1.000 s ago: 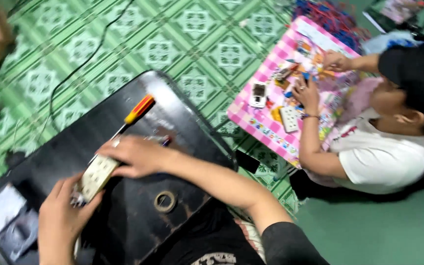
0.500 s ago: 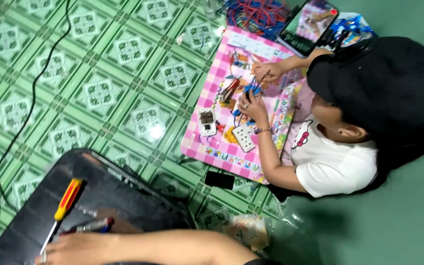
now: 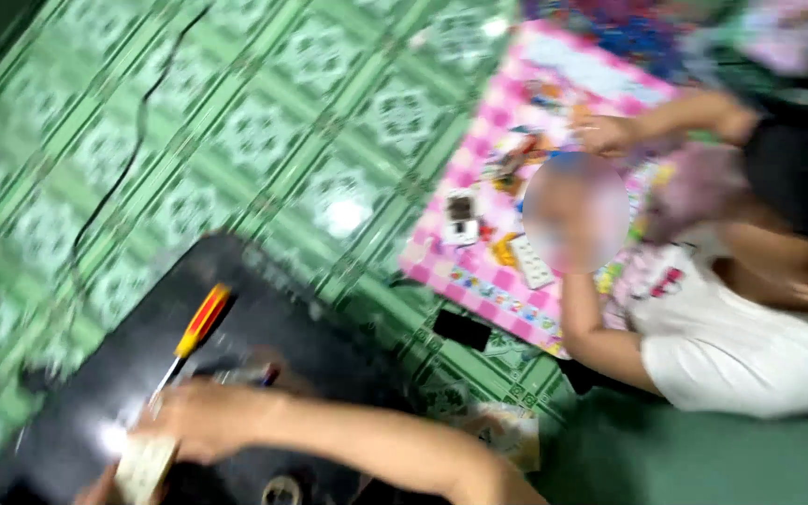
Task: Repairing or inspecting an electrical outlet using a screwdriver and a multimeter.
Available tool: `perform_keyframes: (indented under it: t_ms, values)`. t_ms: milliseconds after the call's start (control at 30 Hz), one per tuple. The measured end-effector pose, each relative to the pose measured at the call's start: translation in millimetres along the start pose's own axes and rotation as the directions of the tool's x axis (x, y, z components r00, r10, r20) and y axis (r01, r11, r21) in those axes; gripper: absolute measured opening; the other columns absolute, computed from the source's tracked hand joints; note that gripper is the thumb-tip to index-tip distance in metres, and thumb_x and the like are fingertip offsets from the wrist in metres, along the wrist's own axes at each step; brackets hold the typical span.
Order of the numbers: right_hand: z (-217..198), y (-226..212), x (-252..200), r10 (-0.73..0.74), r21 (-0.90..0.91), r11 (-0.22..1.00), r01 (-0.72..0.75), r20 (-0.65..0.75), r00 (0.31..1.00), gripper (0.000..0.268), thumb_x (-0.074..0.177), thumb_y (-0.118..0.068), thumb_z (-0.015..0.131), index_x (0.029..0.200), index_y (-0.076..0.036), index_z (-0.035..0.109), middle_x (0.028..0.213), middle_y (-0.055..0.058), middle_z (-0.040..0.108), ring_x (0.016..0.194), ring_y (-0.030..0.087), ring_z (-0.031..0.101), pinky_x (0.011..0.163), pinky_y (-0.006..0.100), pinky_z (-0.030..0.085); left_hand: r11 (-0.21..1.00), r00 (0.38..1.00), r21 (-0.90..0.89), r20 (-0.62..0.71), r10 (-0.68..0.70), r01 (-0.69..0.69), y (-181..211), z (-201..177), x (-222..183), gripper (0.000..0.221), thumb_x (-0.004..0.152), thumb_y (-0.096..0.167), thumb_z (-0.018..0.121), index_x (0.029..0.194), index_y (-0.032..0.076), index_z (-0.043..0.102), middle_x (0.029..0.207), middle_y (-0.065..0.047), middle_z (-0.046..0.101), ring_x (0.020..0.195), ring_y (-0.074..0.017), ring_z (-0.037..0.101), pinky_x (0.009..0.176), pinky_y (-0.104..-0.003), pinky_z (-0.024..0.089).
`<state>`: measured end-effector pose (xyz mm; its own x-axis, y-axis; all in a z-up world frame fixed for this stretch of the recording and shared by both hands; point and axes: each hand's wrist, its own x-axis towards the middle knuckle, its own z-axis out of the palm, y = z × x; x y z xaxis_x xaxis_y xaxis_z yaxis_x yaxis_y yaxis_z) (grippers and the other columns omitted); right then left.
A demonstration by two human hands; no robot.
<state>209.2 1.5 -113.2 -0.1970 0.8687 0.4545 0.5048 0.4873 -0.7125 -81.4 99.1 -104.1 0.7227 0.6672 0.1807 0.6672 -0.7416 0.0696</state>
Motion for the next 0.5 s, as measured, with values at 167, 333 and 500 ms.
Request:
perform_keyframes:
  t_ms: [167, 333, 500]
  values:
    - [-31, -4, -8, -0.040, 0.147, 0.988, 0.043, -0.025, 0.999, 0.053, 0.090, -0.017, 0.071, 0.138, -0.001, 0.056, 0.133, 0.026, 0.066, 0.122, 0.044, 0.064, 0.111, 0.049, 0.050, 0.976, 0.966, -0.029, 0.154, -0.207, 0.214, 152, -114, 35, 0.063, 0.083, 0.035, 0.077, 0.141, 0.012, 0.066, 0.125, -0.007, 0.073, 0.104, -0.0237, 0.072, 0.081, -0.037, 0.055]
    - [-40, -11, -8, -0.081, 0.103, 0.992, 0.076, 0.048, 0.996, 0.065, 0.085, -0.021, 0.081, 0.143, -0.006, 0.055, 0.136, 0.017, 0.062, 0.127, 0.038, 0.061, 0.112, 0.048, 0.048, 0.953, 0.976, -0.213, 0.071, -0.206, 0.216, 142, -120, 26, 0.067, 0.073, 0.020, 0.087, 0.135, 0.006, 0.066, 0.105, -0.020, 0.074, 0.096, -0.0389, 0.073, 0.080, -0.047, 0.059]
    - [-71, -35, 3, -0.009, 0.123, 0.992, -0.005, 0.112, 0.994, 0.060, 0.087, -0.017, 0.082, 0.140, -0.007, 0.059, 0.131, 0.014, 0.066, 0.125, 0.037, 0.062, 0.111, 0.047, 0.048, 0.908, 0.979, -0.366, 0.081, -0.187, 0.204, 130, -132, 27, 0.060, 0.073, 0.016, 0.089, 0.128, 0.004, 0.068, 0.101, -0.014, 0.075, 0.090, -0.0344, 0.075, 0.077, -0.042, 0.061]
